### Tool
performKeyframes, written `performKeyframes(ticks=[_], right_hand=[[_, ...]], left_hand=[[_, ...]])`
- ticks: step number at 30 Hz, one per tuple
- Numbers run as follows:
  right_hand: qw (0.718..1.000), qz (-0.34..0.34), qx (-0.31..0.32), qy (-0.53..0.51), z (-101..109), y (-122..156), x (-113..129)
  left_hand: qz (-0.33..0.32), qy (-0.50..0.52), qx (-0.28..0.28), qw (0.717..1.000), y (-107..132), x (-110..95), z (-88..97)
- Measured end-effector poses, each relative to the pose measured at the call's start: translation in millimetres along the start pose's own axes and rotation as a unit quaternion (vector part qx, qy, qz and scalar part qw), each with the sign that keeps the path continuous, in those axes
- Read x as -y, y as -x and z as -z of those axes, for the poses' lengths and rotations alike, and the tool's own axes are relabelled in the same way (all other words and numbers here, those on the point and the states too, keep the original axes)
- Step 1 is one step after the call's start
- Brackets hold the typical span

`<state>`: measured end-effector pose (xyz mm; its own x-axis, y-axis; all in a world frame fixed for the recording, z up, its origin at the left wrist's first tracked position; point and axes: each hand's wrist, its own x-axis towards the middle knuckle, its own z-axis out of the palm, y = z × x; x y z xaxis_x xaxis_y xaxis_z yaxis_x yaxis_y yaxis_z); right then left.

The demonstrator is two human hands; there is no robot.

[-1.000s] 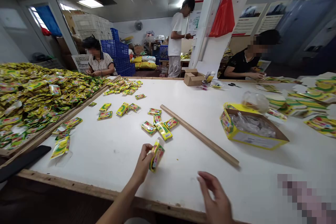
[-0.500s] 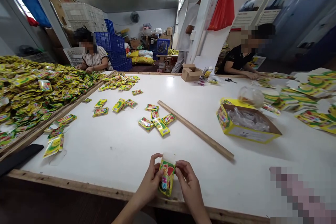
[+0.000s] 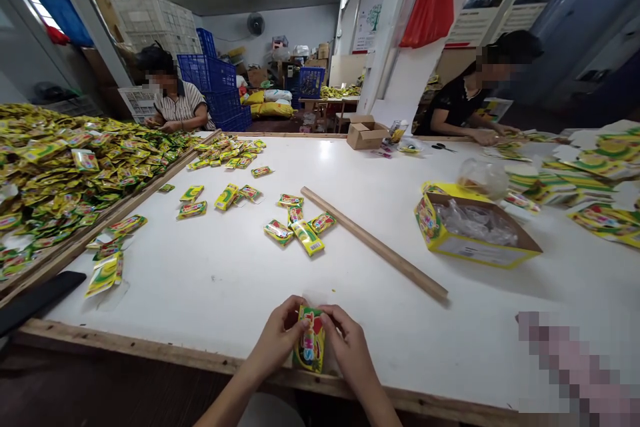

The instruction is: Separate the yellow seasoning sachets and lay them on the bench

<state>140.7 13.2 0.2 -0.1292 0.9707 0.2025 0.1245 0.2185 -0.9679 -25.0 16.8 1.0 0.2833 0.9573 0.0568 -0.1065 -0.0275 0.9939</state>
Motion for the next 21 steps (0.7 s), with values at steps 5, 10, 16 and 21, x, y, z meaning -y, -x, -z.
performKeyframes(ticks=[5, 10, 16, 21], right_hand=[[0.998, 0.013, -0.053, -0.028, -7.2, -2.7, -4.8], [0.998, -0.016, -0.049, -0.037, -4.5, 0.6, -4.0], [0.999, -0.017, -0.041, -0.011, -7.1, 1.1, 10.2], [0.998, -0.030, -0.052, 0.010, -9.1, -3.9, 17.9]], left_hand=[[-0.028, 0.045, -0.054, 0.997, -1.8, -4.7, -3.9], [0.002, 0.007, -0.056, 0.998, 0.8, -6.9, -7.0], [-0.015, -0.077, -0.079, 0.994, 2.4, -17.0, -4.6], [-0.007, -0.072, -0.109, 0.991, -0.2, -16.7, -9.0]])
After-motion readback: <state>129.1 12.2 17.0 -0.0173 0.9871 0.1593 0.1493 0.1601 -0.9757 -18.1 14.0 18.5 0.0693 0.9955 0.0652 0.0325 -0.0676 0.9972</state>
